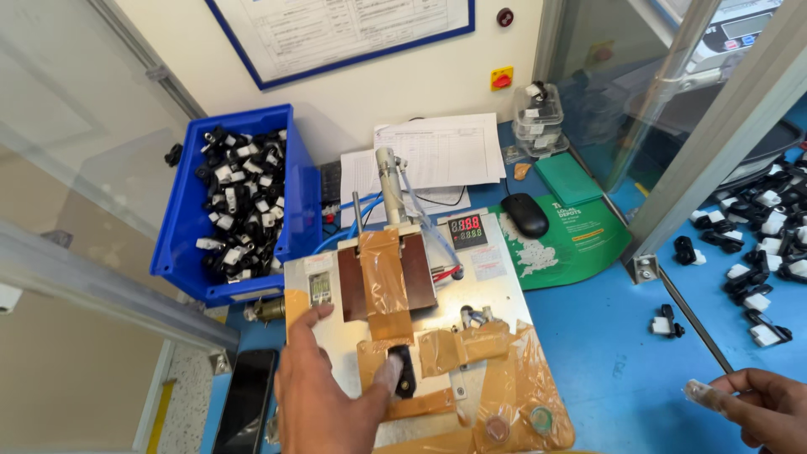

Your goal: The person places small black components one at a time into a taped jig on a benchtop pneumatic press, operates the press on each part, and moves finished parts aside onto the workbench, repeating the cycle continuously.

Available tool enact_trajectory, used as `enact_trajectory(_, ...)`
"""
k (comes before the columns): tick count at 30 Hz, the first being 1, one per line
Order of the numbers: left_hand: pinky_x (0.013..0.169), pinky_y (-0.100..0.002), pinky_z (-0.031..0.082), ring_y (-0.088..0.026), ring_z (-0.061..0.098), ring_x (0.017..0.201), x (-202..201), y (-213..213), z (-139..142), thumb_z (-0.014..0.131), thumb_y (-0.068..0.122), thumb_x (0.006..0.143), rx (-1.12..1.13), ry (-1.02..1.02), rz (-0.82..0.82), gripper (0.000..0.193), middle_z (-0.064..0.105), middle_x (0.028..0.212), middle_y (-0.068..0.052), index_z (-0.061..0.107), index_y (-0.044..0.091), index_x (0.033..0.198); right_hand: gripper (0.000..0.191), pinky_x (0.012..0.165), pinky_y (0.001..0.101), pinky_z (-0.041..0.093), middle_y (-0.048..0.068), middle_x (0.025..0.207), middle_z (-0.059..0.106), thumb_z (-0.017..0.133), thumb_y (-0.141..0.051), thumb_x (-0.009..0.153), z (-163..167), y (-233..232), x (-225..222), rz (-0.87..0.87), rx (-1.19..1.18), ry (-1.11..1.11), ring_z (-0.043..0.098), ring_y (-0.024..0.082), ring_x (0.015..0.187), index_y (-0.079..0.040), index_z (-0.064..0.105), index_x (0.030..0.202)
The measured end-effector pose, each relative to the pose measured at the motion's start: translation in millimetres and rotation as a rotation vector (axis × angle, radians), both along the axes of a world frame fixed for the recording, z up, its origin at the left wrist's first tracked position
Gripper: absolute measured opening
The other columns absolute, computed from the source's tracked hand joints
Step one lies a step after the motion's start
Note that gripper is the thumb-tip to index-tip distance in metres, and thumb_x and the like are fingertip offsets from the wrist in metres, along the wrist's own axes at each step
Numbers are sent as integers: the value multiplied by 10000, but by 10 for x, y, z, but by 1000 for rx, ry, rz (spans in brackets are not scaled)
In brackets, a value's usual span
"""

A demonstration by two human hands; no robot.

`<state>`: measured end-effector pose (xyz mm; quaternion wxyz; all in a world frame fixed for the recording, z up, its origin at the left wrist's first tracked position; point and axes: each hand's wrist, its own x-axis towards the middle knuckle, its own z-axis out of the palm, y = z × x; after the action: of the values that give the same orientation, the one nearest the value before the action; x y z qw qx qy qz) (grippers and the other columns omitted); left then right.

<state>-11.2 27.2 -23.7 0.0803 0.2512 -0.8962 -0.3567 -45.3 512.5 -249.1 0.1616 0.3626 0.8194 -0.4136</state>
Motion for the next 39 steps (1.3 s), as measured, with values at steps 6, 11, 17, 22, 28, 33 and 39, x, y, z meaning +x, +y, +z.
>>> enact_trajectory(6,919,-378,568,-249,710,1006,-61,-65,-88,942,263,596,146,28,-15,1011,700,1081,-159,421,185,1459,521,479,354,471,139,639,577,898,-389,838,210,-149,-266,91,139,-84,598,254,535,35,723,1086)
enact_trajectory(11,1011,-455,426,-317,562,1098,-115,-57,-131,998,279,590,-173,-58,0,1017,593,1188,-146,445,239,1443,555,851,385,648,122,1132,679,926,-377,694,227,-218,-483,558,460,278,756,224,992,-159,767,1179)
enact_trajectory(17,1019,-398,441,-235,593,1012,-122,-69,-126,976,302,620,-145,-187,-16,1010,603,1106,-102,410,262,1455,778,1166,350,427,-120,1430,618,812,-171,578,134,-348,-833,1169,897,419,533,183,1373,-424,666,1299)
enact_trajectory(22,1018,-373,498,-234,618,1076,-133,-20,-68,938,303,661,-11,-341,39,971,606,1137,-105,402,243,1468,579,1212,269,464,-207,1288,677,756,-70,769,197,-428,-897,1039,893,248,588,91,1341,-418,653,1221)
enact_trajectory(28,1107,-430,391,-275,557,1205,-139,107,33,933,208,643,-69,-259,41,973,581,1170,-95,405,272,1458,587,1049,460,526,98,1201,723,753,-78,881,118,-430,-758,519,16,340,722,283,1178,-165,497,1401)
enact_trajectory(33,1105,-437,382,-312,544,1204,-147,190,90,959,206,652,-97,-189,9,959,564,1219,-115,400,252,1430,425,997,480,516,244,1252,707,609,-126,999,21,-407,-453,-22,-529,196,687,342,1229,-11,484,1389)
enact_trajectory(39,1138,-426,363,-295,533,1224,-142,128,144,939,195,675,-119,-284,-35,1012,557,1187,-107,361,284,1500,394,828,494,538,244,1325,701,505,-242,1034,36,-536,-152,-175,-874,5,648,351,1000,3,545,1339)
